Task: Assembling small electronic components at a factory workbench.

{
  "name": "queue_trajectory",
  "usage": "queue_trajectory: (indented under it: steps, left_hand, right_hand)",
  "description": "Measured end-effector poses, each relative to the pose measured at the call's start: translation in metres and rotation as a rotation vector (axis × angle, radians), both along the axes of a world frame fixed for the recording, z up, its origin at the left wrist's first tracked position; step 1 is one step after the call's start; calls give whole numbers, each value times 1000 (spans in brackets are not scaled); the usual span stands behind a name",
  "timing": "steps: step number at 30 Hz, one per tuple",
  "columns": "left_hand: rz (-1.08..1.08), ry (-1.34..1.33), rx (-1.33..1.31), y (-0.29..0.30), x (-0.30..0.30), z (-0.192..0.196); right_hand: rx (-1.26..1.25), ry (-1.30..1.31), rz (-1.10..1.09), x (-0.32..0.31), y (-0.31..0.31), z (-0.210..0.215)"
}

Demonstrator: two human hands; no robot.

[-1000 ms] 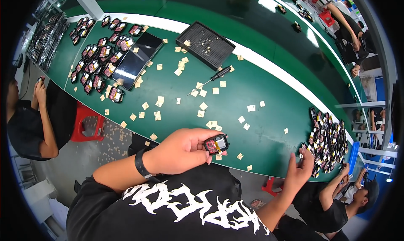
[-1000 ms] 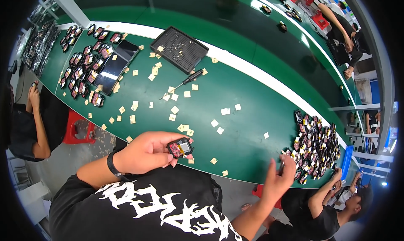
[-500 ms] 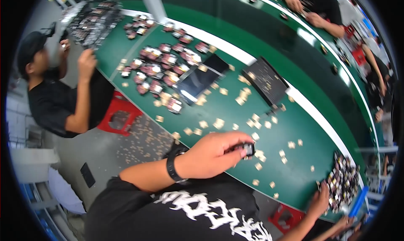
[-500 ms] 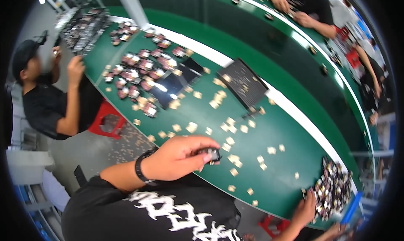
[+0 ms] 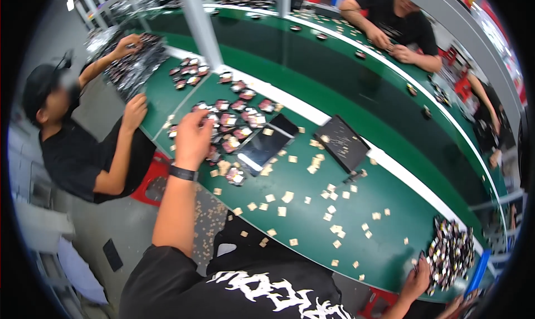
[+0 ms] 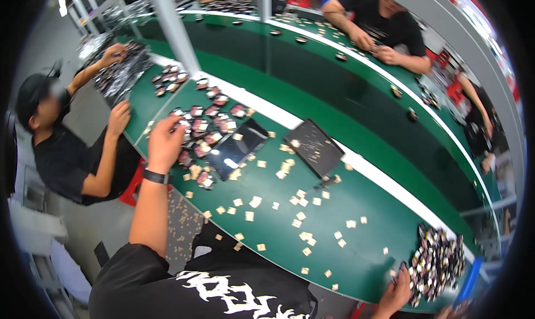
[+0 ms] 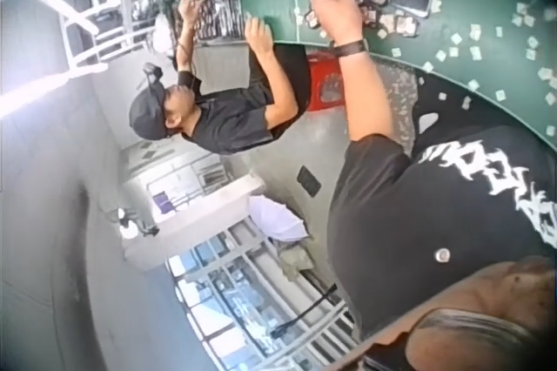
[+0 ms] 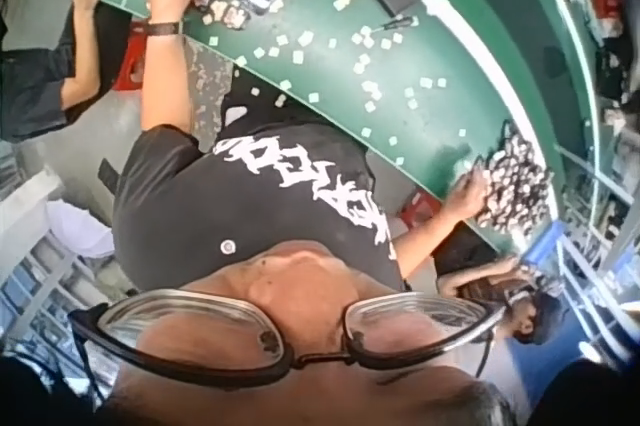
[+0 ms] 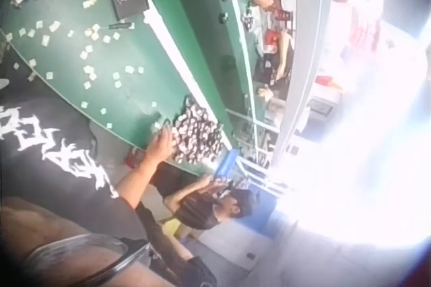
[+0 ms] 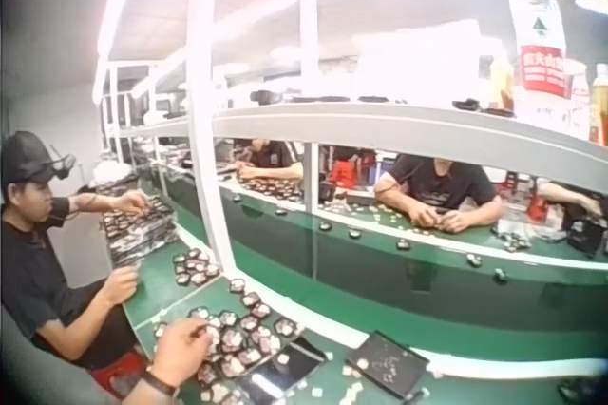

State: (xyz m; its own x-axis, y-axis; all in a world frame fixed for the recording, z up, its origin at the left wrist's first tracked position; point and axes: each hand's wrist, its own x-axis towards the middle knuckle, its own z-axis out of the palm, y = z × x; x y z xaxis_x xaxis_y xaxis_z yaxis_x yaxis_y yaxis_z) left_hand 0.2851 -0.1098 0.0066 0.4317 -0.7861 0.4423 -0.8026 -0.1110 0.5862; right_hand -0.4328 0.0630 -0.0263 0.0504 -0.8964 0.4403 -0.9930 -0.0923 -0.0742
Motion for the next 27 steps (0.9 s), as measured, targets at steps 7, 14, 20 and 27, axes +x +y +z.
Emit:
queue_trajectory:
  steps: [7, 14, 20, 27]
  left_hand:
    - [177, -504, -27, 6, -31, 29]
    - [-1012, 1262, 587, 60, -223, 40]
    - [-1166, 1595, 945, 75, -259, 14]
    - [-1097, 1314, 652, 74, -262, -2]
  right_hand:
    - [-190, -182, 215, 126, -30, 49]
    - [-253, -158, 636, 208, -53, 76]
    - [-113, -208, 727, 235, -50, 68]
    - [232, -1014, 223, 238, -19, 57]
